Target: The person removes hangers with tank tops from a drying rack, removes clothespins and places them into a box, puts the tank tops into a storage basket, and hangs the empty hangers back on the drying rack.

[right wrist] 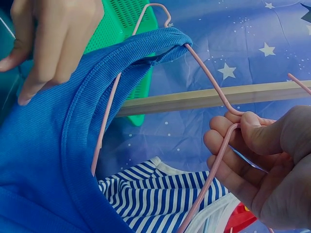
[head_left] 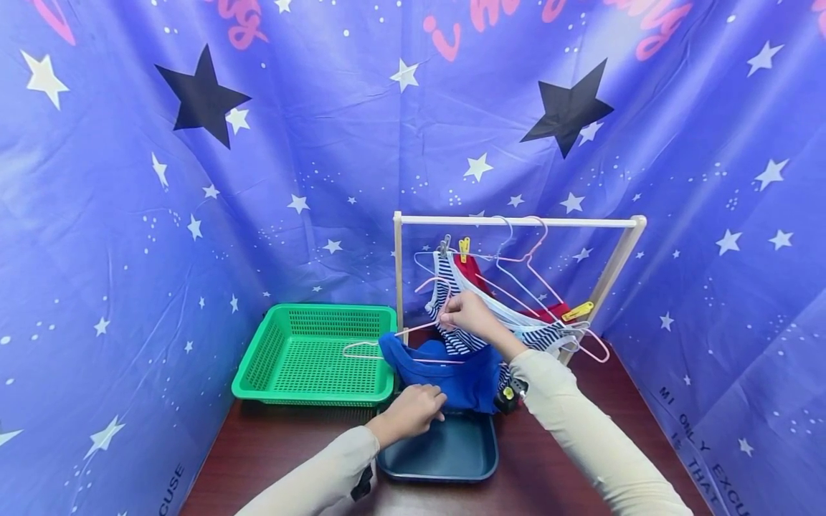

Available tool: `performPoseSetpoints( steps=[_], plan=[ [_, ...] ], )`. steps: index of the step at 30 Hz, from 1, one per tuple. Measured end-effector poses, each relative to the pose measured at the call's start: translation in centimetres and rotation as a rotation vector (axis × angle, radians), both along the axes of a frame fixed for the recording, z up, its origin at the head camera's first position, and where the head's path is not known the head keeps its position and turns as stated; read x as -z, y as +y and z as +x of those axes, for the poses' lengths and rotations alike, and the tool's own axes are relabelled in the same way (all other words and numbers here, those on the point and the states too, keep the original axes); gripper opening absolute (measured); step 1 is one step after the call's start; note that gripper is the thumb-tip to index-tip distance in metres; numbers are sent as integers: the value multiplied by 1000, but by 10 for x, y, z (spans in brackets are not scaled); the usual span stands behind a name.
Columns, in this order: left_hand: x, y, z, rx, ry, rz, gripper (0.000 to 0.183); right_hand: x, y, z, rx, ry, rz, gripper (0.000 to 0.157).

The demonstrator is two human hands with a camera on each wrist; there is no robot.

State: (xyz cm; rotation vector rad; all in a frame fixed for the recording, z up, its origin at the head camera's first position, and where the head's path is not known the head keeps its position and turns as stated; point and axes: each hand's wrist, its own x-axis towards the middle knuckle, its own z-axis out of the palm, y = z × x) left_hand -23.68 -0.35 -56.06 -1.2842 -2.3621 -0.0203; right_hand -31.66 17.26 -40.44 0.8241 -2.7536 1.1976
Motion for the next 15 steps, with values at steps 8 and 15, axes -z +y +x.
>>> performPoseSetpoints(
  steps=[8,15],
  plan=[
    [6,3,-6,101,77,-166,19,-5,-4,0,23,-14,35,19],
    [13,10,-5,156,63,-340,20,-4,-7,1,27,-27,38,18]
  ],
)
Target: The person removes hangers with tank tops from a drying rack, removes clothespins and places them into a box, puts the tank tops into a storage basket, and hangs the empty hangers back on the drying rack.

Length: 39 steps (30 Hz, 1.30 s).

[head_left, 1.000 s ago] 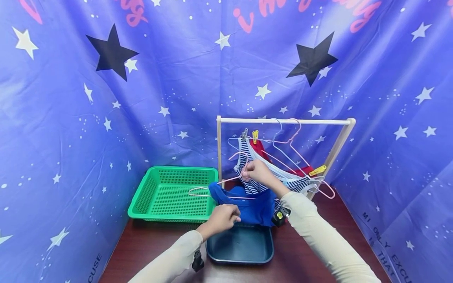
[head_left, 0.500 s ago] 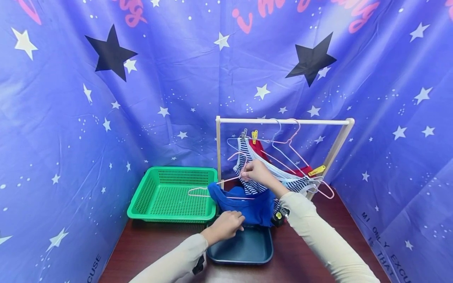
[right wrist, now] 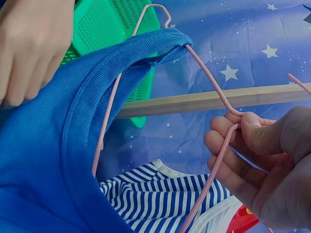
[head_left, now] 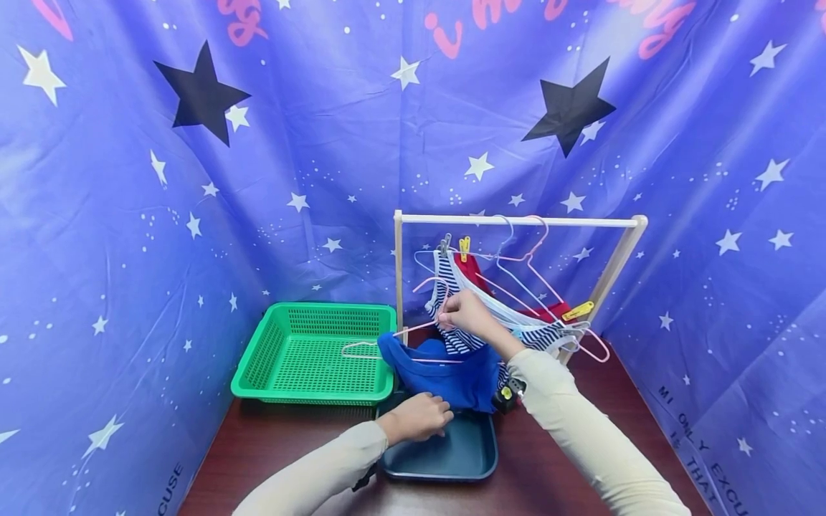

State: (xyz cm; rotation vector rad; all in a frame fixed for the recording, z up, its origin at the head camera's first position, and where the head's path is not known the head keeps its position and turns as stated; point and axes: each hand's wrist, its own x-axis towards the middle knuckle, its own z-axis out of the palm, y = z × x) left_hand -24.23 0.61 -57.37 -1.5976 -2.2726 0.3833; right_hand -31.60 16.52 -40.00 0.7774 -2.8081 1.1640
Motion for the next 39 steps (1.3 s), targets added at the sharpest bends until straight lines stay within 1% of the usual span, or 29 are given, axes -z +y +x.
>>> performPoseSetpoints(
  steps=[6,11,15,20,24,26,29,31,33,36,39],
  plan=[
    [5,10,3,17,-26,-69,20,-1,-2,1,42,16,1,18],
    [13,17,4,-1,-57,-108,21,-2,-2,3,79,36,12,20],
    [19,20,3,-10,-68,-130,21,-3,-3,3,75,48,23,19],
    [25,22,2,-28,-95,-163,19,-2,-3,1,43,63,59,21],
    [27,23,3,-50,-120,-189,14,-3,-2,0,13,62,115,24],
    [28,23,4,-63,-118,-197,12,-4,-3,-1,5,65,154,26],
    [28,23,6,-79,-110,-199,9,-6,-5,-1,1,44,189,26],
    [29,23,8,-80,-108,-199,9,-6,-7,0,13,-8,176,25],
    [31,22,9,-74,-114,-196,9,-6,-10,2,44,-92,133,23],
    [33,22,10,-59,-121,-183,11,-5,-14,3,99,-272,15,19],
    [34,22,10,-57,-110,-172,11,-5,-19,2,148,-430,-91,19]
  ],
)
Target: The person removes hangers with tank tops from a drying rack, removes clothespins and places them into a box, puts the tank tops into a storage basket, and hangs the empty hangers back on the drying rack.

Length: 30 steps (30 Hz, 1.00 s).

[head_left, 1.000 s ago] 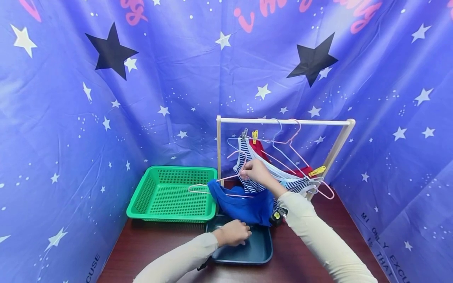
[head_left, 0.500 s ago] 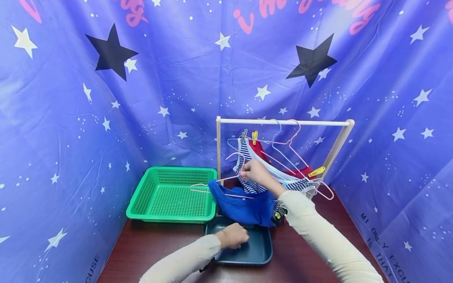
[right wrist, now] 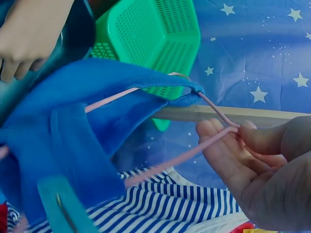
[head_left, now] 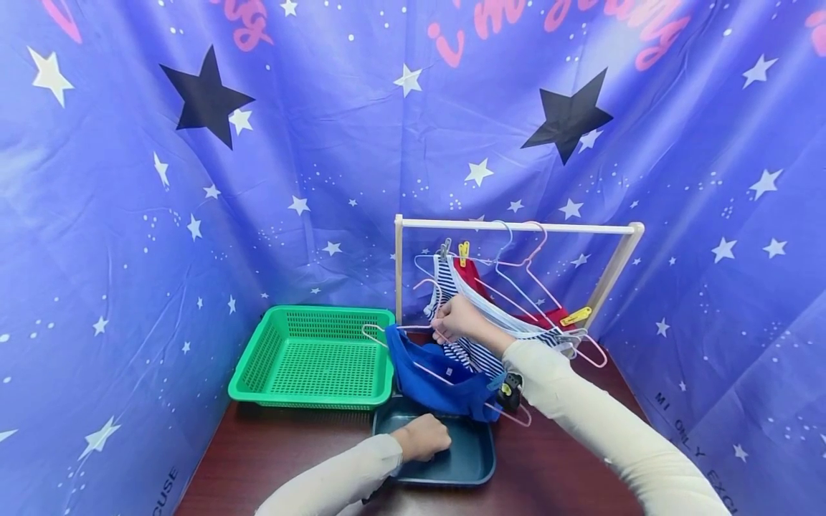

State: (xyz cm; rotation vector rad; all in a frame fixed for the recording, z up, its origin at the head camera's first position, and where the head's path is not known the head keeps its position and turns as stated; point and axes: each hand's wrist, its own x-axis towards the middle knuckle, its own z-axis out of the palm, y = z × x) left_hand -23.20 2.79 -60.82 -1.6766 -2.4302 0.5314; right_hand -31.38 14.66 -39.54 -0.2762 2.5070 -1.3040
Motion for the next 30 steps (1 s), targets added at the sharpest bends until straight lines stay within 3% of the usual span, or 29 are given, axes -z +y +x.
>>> performPoseSetpoints(
  steps=[5,10,16,21,26,30],
  plan=[
    [1,-1,2,-15,11,-7,10,2,-6,-2,42,-126,-87,14],
    [-1,-4,5,-27,38,8,10,5,-9,0,19,-190,-164,18],
    [1,-10,6,-32,57,47,9,11,-11,2,11,-256,-241,9],
    [-1,-20,7,-12,58,85,11,16,-14,2,6,-358,-301,15],
    [-15,-34,6,30,86,204,12,18,-17,0,38,-415,-334,21],
    [-32,-47,6,85,98,415,12,20,-18,0,78,-432,-343,26]
  ],
)
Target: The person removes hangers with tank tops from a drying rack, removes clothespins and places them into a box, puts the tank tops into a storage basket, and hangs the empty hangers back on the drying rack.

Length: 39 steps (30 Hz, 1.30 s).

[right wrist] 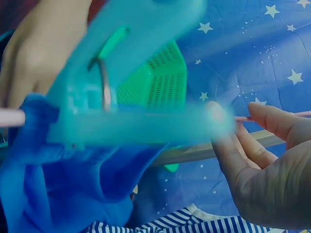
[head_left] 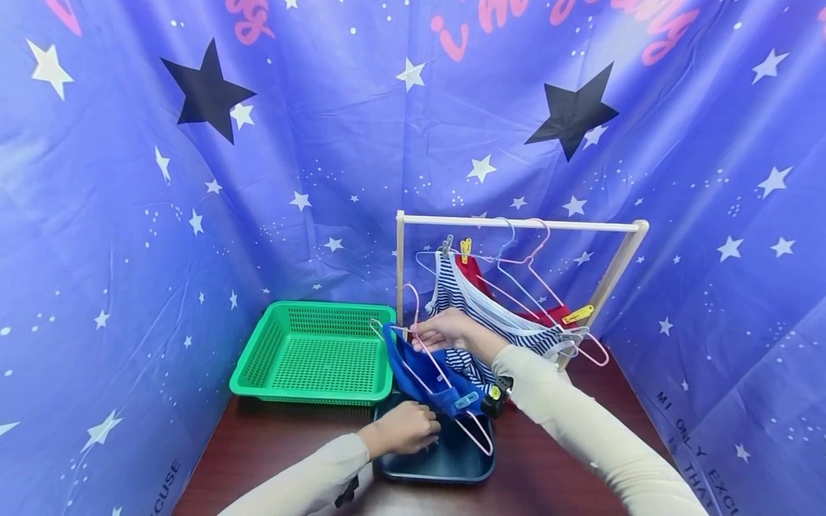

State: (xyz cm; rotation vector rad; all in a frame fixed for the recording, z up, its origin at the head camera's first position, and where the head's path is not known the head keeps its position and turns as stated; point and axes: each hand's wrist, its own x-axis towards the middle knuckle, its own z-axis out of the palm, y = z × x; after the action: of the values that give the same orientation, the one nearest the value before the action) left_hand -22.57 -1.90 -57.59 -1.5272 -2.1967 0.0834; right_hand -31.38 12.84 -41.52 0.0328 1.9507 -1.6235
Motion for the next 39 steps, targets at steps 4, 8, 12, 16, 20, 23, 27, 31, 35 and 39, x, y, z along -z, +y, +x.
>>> performPoseSetpoints(
  steps=[4,8,12,16,20,23,27,31,35,39],
  plan=[
    [-21,-10,-1,79,37,275,8,1,-2,0,-1,-26,-22,29],
    [-44,-13,-2,139,63,501,6,1,-2,0,-24,-55,-47,30],
    [-64,-11,-1,192,63,618,20,1,-4,-1,-53,-66,-41,16],
    [-78,-9,1,219,27,615,35,2,-8,-3,-80,-56,-38,15],
    [-84,-7,4,211,-38,543,41,4,-11,-3,-81,-62,-41,19],
    [-85,-7,5,214,-80,494,41,4,-13,-3,-83,-69,-45,20],
    [-86,-5,6,241,-115,457,41,4,-14,-2,-87,-72,-54,16],
    [-88,-3,6,269,-135,440,41,4,-15,-2,-78,-74,-63,15],
    [-86,-2,5,289,-139,442,41,5,-16,-1,-81,-77,-61,20],
    [-84,-2,5,311,-130,447,38,5,-16,0,-100,-79,-49,25]
  ],
)
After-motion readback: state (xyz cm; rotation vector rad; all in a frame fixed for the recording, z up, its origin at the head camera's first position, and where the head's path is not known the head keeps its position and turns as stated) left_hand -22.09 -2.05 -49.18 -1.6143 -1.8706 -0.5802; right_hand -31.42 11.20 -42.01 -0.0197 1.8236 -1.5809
